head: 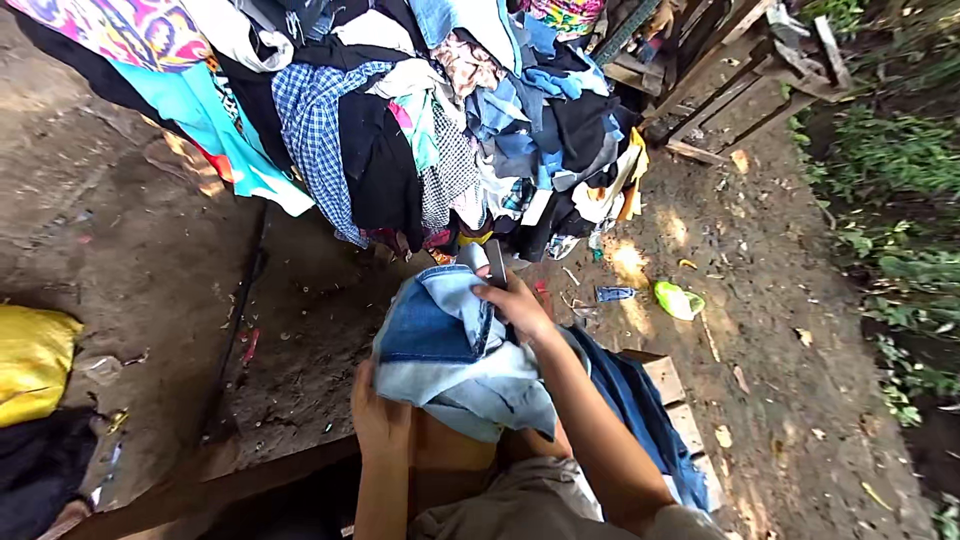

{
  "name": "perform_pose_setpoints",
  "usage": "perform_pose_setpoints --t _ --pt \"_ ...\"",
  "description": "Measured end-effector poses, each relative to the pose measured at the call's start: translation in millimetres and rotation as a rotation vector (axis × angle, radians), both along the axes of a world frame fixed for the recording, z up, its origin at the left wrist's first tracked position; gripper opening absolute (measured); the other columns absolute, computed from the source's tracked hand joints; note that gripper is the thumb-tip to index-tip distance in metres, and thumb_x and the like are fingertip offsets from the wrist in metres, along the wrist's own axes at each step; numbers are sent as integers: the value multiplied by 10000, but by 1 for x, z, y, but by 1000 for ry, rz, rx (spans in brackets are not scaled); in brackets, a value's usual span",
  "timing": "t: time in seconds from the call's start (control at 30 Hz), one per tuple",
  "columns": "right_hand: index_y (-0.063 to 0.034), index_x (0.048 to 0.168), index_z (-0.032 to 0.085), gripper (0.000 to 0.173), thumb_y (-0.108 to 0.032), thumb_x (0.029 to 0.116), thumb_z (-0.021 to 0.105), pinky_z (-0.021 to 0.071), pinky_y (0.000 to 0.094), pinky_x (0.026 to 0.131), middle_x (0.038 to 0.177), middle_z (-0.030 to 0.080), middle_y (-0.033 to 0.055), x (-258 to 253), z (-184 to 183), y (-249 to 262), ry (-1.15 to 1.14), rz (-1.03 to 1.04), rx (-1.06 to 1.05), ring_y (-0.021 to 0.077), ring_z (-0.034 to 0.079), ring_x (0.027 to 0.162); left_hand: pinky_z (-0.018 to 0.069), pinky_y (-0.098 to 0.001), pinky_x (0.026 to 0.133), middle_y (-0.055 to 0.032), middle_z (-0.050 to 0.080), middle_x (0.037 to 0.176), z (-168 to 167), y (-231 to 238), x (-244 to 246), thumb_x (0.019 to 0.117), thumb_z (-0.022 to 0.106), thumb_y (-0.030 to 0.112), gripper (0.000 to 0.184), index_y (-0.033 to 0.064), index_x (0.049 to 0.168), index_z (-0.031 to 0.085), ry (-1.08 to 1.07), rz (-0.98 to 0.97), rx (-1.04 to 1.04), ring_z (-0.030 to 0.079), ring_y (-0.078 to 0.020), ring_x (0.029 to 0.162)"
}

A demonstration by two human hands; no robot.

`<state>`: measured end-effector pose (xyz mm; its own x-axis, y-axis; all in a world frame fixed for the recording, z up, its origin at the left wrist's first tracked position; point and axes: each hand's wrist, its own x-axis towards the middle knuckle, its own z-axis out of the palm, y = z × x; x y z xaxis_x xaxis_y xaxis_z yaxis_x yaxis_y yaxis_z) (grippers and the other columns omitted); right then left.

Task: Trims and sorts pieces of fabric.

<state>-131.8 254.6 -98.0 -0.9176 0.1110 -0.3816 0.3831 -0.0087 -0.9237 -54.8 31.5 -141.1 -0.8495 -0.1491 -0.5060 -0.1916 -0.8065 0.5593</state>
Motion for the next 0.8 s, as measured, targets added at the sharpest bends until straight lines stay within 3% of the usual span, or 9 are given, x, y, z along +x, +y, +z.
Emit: perform_pose_setpoints --t 0.07,0.13,0.23,0.3,0.37,0.53,0.67,0.73,0.8 --pt "-63 1241 552 308 -85 952 657 344 184 424 758 559 12 3 0 -1 -7 -57 -68 35 413 482 600 -340 880 30 724 1103 2 5 21 1017 208 691 711 123 1327 501 73 30 13 700 -96 1035" --pt "-79 1251 554 313 -82 957 661 343 174 414 725 556 4 8 0 0 -7 -97 -112 29 408 462 575 -364 935 28 726 1151 8 20 43 772 586 828 905 125 1340 541 146 -36 -3 688 -110 1088" --pt "-94 1254 559 302 -104 967 655 348 167 419 721 551 -9 9 1 -2 22 -114 -101 20 415 474 550 -320 994 26 710 1147 16 44 55 734 874 480 785 37 1275 517 255 -275 -201 669 -80 1101" --pt "-108 1304 561 320 -165 995 622 395 186 481 783 577 -9 13 3 -3 46 -104 -46 30 472 551 558 -273 965 -10 736 1028 34 56 48 828 792 95 396 -50 1150 613 174 -363 -397 691 -62 1015" --pt "-118 1396 542 416 -250 1004 589 457 226 568 869 621 6 23 7 1 84 -75 48 49 534 642 572 -261 945 -30 751 982 46 65 37 834 761 -18 272 -50 1090 675 124 -386 -532 704 -57 975" --pt "20 1256 585 512 -338 908 696 459 177 571 825 620 -63 78 11 35 308 75 312 -24 518 630 551 -237 967 -4 729 1011 47 61 32 948 635 5 202 -61 1139 628 207 -417 -517 680 -18 1004" --pt "-15 1062 701 313 -263 881 762 515 213 663 914 693 20 123 -15 23 308 342 344 18 602 737 565 -265 914 16 712 923 38 72 39 974 428 2 195 -13 1046 608 78 -236 -274 685 -35 921" --pt "-5 1075 657 325 -285 922 718 514 206 682 859 658 0 142 -26 6 234 347 264 6 594 741 576 -251 853 52 723 842 29 76 43 930 419 3 235 62 927 647 67 -153 -252 691 -18 854" --pt "-1 1224 610 563 -508 979 598 535 205 752 953 666 -21 152 -26 8 252 302 210 -13 612 829 571 -232 857 74 722 840 33 74 47 938 422 1 239 78 922 647 60 -170 -261 688 1 858"
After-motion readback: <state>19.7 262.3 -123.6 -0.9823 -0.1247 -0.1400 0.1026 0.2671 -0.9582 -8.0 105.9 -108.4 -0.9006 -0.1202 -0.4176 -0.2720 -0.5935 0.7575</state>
